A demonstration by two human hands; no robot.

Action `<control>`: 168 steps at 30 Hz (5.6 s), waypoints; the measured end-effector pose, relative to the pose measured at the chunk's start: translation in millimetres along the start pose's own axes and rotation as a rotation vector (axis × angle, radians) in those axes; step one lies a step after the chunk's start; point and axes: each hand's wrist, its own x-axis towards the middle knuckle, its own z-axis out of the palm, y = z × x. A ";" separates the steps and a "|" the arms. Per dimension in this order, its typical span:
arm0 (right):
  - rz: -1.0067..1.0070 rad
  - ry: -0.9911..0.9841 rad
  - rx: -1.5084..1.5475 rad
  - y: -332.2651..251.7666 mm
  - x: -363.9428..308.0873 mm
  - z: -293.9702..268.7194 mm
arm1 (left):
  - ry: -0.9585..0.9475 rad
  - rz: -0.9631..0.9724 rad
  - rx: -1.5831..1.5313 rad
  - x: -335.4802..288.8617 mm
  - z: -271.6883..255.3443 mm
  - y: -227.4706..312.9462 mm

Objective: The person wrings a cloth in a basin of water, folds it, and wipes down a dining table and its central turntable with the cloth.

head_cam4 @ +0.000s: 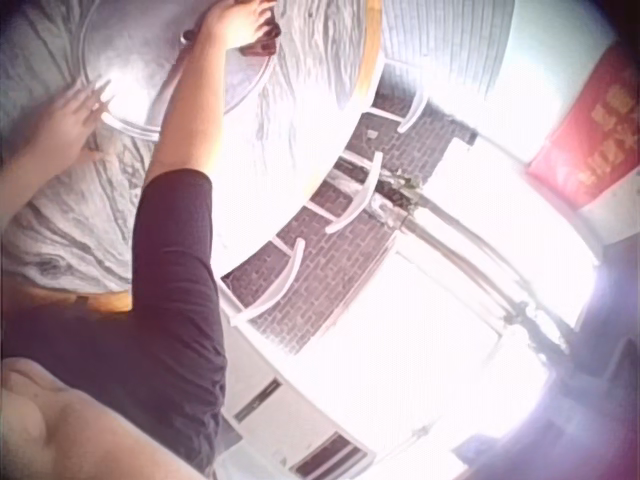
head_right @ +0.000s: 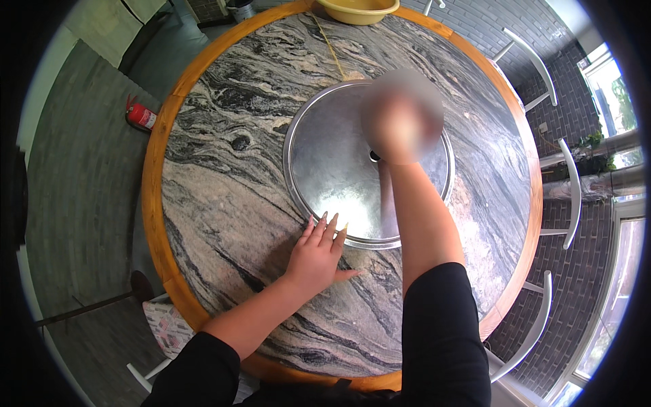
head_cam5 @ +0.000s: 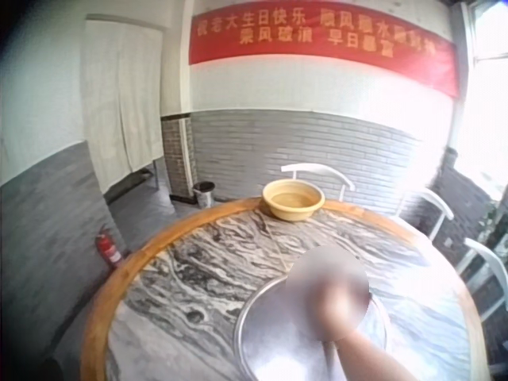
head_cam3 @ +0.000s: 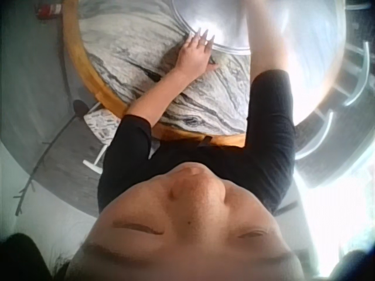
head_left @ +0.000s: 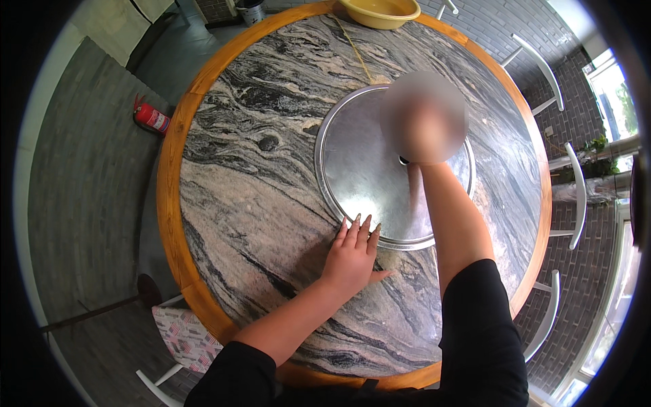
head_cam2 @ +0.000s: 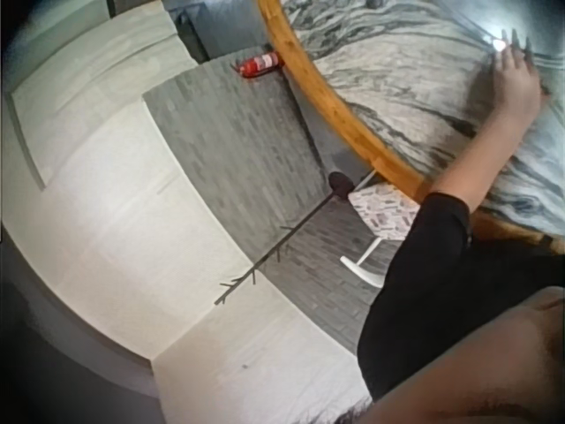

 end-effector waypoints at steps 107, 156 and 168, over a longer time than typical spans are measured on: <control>0.429 -0.301 0.304 -21.9 -141.4 -144.9 | -0.060 -0.137 -0.044 -1.7 -4.6 31.3; 0.442 -0.464 0.186 75.0 -171.1 -179.9 | -0.471 -0.323 0.165 29.9 -51.5 -58.2; 0.622 -0.571 0.064 54.9 -64.8 -72.3 | -0.401 -0.275 0.128 20.8 -47.6 -65.1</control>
